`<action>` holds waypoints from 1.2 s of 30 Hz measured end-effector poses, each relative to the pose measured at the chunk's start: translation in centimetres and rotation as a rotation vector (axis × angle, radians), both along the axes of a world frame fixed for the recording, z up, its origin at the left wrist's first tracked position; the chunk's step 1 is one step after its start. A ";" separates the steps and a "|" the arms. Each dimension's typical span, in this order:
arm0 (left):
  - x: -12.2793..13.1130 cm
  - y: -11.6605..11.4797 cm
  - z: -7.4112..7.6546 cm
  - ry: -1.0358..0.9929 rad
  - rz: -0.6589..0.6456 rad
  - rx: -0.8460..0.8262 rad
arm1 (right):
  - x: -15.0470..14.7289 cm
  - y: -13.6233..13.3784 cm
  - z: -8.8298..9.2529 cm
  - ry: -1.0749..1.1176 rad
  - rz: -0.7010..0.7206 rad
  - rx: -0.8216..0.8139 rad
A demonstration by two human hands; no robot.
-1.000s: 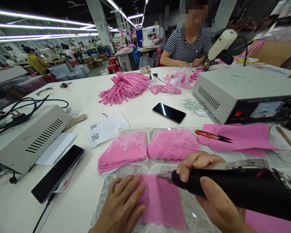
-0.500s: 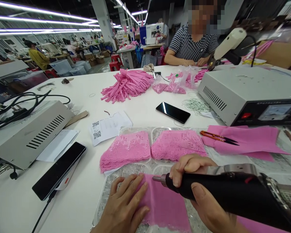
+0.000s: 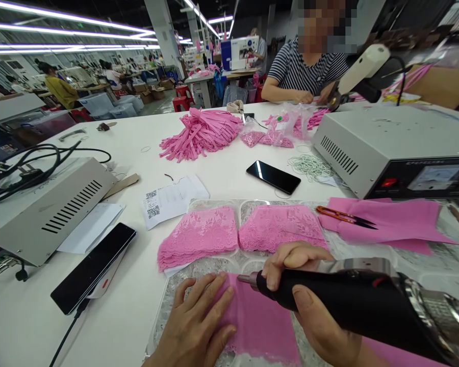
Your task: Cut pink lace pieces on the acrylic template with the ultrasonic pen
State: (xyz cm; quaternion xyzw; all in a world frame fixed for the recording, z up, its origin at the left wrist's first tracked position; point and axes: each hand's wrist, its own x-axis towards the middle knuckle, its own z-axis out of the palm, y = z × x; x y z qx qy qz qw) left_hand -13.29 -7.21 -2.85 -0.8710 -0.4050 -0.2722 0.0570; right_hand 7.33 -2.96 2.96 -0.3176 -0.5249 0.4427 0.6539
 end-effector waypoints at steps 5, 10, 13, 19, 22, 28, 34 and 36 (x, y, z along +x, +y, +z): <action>0.0 -0.1 -0.1 -0.002 0.008 -0.014 | 0.3 0.2 -0.1 0.024 -0.051 -0.003; 0.1 -0.2 -0.2 -0.013 0.030 -0.007 | 0.8 -0.1 0.0 0.027 -0.092 -0.099; 0.1 -0.2 -0.2 -0.010 0.020 -0.008 | 0.7 -0.1 0.0 0.022 -0.077 -0.046; 0.1 -0.1 -0.1 -0.018 0.018 0.002 | 0.5 0.0 -0.2 -0.004 -0.070 -0.020; 0.1 -0.1 0.1 -0.017 0.021 0.010 | 0.5 0.0 -0.2 0.003 -0.074 -0.047; 0.1 0.0 -0.1 -0.021 0.016 0.011 | 0.5 0.1 -0.2 -0.003 -0.052 0.006; 0.0 -0.1 -0.3 -0.021 0.011 0.005 | 0.6 0.1 -0.6 0.015 -0.054 0.002; 0.1 -0.1 -0.4 -0.022 0.006 0.001 | 0.6 0.1 -0.7 0.019 -0.041 0.022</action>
